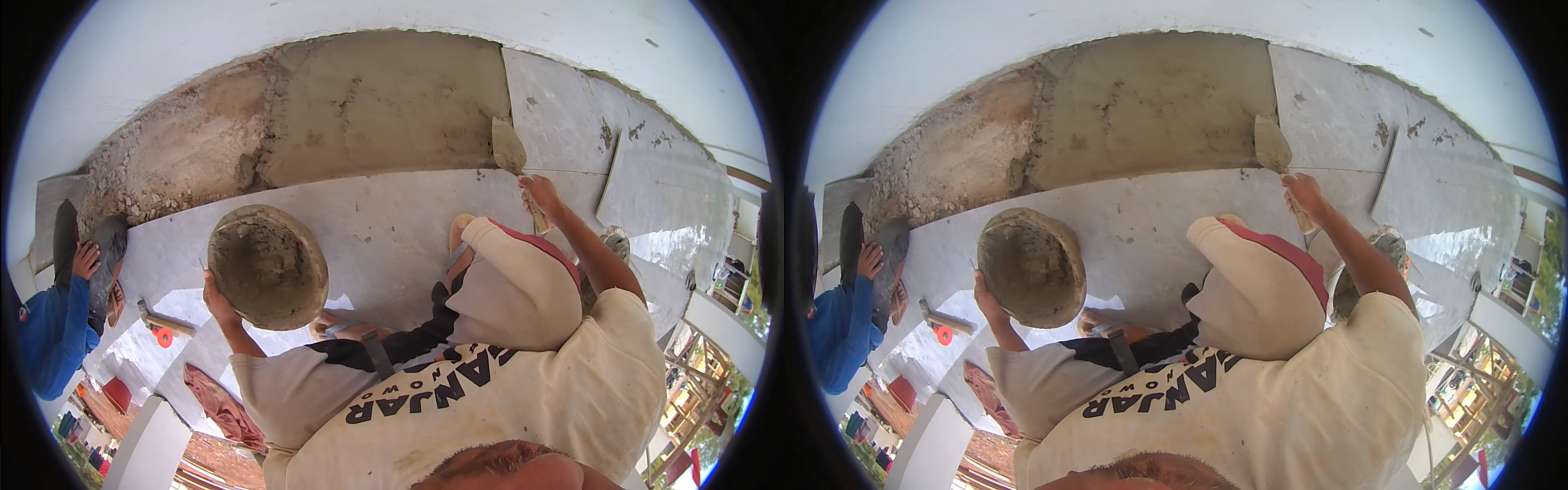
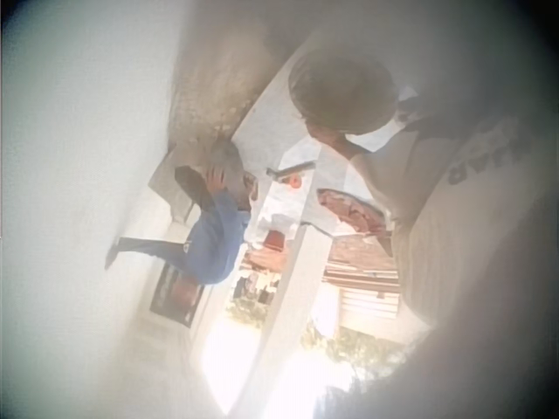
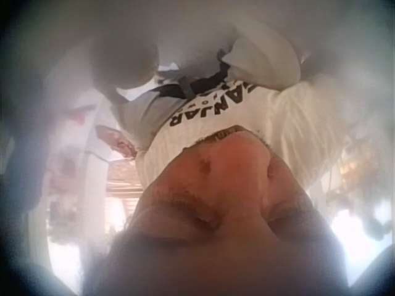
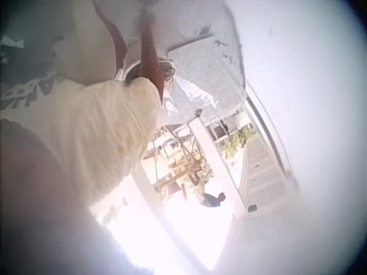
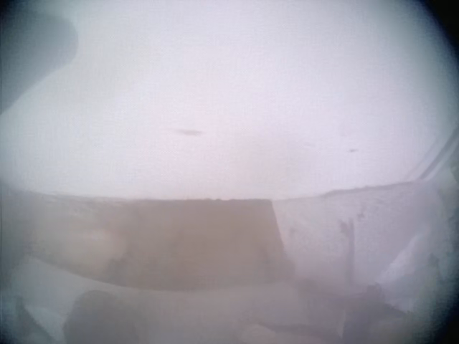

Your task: The person scoops cement from a bucket using a trowel and spreads it onto the floor to prepare for tile installation. They then pick up a large ceramic tile, apply cement to its back, and position it onto the prepared floor area.

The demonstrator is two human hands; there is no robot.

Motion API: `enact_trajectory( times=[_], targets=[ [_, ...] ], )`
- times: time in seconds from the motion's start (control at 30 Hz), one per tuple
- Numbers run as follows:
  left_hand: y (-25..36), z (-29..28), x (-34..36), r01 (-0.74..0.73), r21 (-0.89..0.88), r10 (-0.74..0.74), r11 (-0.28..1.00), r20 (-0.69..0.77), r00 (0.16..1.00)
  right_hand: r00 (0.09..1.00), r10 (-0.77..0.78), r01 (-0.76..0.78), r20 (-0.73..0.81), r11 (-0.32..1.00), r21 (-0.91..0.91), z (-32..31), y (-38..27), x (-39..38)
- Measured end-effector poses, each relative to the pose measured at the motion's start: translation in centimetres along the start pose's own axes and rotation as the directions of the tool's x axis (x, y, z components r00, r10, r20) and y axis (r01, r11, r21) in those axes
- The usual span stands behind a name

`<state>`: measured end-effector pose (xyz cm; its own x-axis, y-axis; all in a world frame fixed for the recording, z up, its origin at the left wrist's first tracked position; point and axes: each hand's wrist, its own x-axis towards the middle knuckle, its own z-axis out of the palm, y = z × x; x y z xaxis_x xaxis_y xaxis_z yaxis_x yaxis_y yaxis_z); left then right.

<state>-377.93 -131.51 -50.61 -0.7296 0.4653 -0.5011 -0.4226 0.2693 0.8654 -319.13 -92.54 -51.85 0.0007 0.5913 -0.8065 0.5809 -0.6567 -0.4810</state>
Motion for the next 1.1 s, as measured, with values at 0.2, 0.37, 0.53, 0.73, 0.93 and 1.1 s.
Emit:
enact_trajectory(
  times=[0.2,0.37,0.53,0.73,0.93,1.1],
  targets=[
    [0.8,1.6,-0.2,0.010,-0.004,-0.010,1.000,-0.004,1.000,0.995,0.072,-0.035,-0.067,0.895,0.445,6.3,4.4,1.6],
    [0.6,1.0,-0.3,0.022,-0.016,-0.022,1.000,0.022,1.000,0.980,-0.062,0.127,-0.187,0.926,0.355,7.9,3.5,3.1],
    [0.5,1.0,-0.3,0.004,-0.011,-0.004,1.000,0.032,0.999,0.970,-0.058,0.142,-0.237,0.924,0.356,7.9,3.8,4.0],
    [0.1,0.5,-0.1,0.001,0.001,-0.001,1.000,0.031,1.000,0.979,-0.072,0.136,-0.193,0.930,0.341,7.2,4.6,4.3],
    [0.0,0.3,-0.3,-0.041,0.043,0.041,0.998,0.007,0.999,0.985,-0.092,0.137,-0.149,0.935,0.327,6.4,4.2,5.0],
    [0.4,1.3,-0.3,-0.005,-0.032,0.006,0.999,0.035,0.999,0.990,0.044,0.033,-0.134,0.850,0.526,8.2,2.8,5.8]
  ],
)
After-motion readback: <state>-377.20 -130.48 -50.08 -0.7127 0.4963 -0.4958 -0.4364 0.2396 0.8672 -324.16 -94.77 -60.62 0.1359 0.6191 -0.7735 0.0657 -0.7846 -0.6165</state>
